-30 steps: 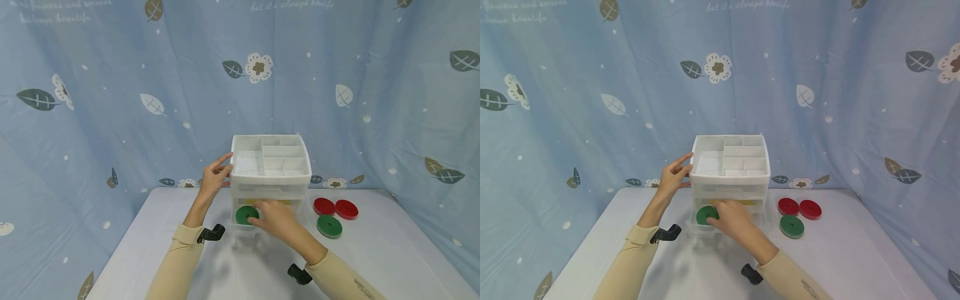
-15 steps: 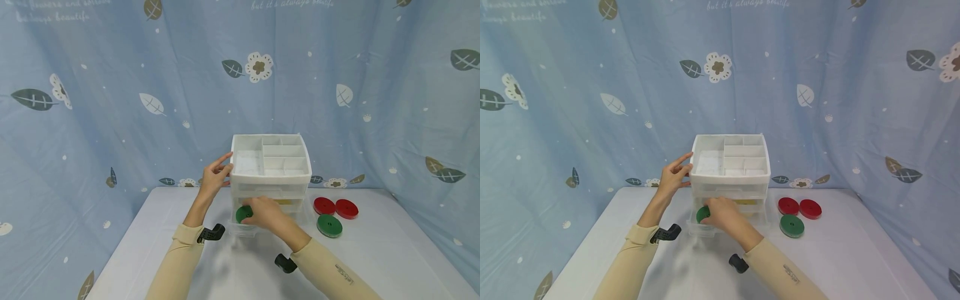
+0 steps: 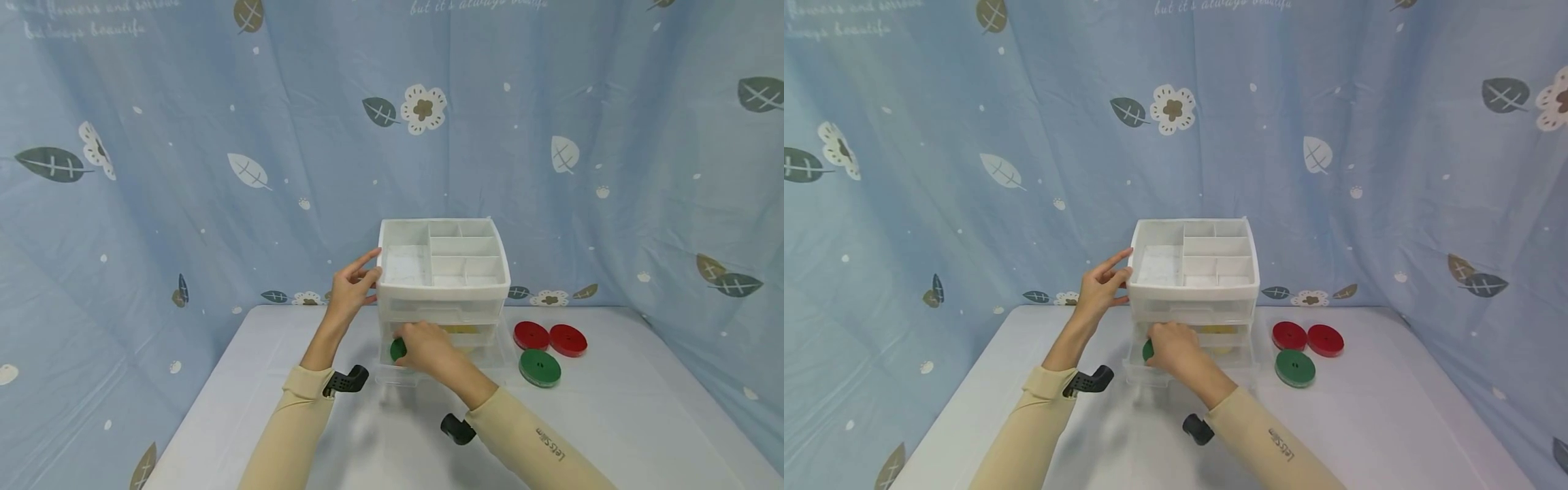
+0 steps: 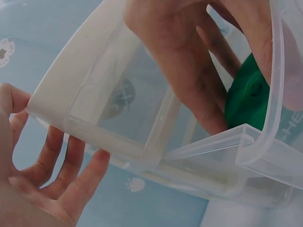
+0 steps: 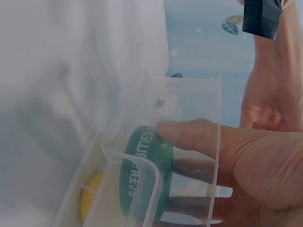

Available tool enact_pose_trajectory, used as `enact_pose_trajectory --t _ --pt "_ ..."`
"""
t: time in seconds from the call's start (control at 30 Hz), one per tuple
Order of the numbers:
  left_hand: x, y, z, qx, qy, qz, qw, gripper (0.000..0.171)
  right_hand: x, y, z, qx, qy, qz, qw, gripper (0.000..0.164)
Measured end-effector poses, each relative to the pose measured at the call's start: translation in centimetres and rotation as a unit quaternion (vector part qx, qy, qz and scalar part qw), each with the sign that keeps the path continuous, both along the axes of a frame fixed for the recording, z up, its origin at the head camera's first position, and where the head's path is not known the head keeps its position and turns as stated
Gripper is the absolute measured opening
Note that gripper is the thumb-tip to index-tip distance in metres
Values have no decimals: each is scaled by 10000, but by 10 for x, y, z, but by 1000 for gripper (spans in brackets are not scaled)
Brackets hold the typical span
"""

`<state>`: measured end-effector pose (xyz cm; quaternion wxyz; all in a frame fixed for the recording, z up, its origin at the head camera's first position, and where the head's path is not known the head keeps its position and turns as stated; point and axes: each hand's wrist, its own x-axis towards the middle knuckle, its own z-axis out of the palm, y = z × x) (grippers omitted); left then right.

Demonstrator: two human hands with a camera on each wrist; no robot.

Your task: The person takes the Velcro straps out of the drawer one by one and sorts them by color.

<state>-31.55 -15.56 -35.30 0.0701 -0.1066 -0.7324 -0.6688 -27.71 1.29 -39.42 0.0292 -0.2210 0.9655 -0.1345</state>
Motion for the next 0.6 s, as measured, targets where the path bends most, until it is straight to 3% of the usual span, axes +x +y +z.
enact_pose_trajectory --t 0.6 --pt "2 0 1 -70 30 -16 10000 42 2 3 -1 11 69 16 10000 49"
